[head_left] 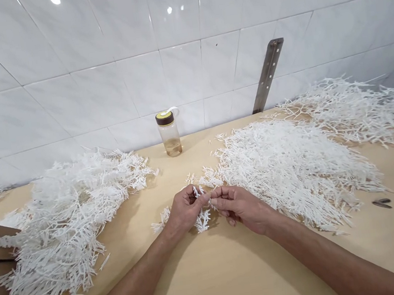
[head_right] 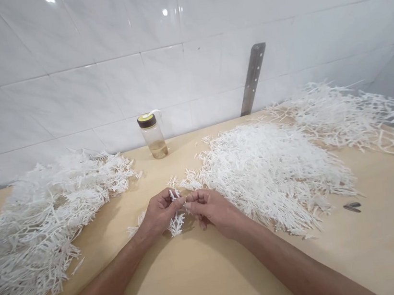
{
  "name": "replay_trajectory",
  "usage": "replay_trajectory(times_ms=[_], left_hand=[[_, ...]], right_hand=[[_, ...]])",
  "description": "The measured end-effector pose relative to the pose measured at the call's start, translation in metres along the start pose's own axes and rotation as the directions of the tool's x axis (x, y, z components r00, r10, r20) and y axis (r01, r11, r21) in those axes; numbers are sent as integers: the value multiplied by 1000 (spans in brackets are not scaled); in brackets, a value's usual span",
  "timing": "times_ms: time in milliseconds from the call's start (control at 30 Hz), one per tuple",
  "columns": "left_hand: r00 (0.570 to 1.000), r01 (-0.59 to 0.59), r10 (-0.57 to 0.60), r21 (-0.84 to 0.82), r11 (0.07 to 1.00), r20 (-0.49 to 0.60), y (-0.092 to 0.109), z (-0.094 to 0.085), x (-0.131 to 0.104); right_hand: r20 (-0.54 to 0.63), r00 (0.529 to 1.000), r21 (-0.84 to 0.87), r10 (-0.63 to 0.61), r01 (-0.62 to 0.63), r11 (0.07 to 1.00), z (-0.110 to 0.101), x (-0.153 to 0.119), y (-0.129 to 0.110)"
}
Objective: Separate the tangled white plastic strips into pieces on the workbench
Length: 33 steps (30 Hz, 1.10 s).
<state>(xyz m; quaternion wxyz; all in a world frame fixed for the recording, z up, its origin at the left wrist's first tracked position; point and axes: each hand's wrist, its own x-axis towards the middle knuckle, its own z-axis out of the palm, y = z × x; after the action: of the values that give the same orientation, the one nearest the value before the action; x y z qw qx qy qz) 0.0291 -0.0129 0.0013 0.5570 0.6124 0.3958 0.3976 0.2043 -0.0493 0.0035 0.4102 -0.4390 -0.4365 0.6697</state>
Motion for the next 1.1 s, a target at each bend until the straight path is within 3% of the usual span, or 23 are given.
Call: replay_trajectory(times_ms=[167,300,500,833,1100], left_hand=[[999,38,-37,78,996,-13,2,1,-2],[1000,22,-22,103,994,-2,2,3,-2],[1000,3,-5,184,983,11,-3,3,-3],[998,53,-57,189,981,13,-1,4,-1],[994,106,-107,75,992,11,-3,-2,3]], right_hand=[[22,1000,-140,-3,6,990,3,-1,2],[-100,994,-406,-47,3,914,7,-3,4],[-133,968,-593,-214,96,799,9,-7,2],[-97,973,-582,-207,114,805,4,-5,4],[-37,934,-568,-354,272,777,10,-8,-1]])
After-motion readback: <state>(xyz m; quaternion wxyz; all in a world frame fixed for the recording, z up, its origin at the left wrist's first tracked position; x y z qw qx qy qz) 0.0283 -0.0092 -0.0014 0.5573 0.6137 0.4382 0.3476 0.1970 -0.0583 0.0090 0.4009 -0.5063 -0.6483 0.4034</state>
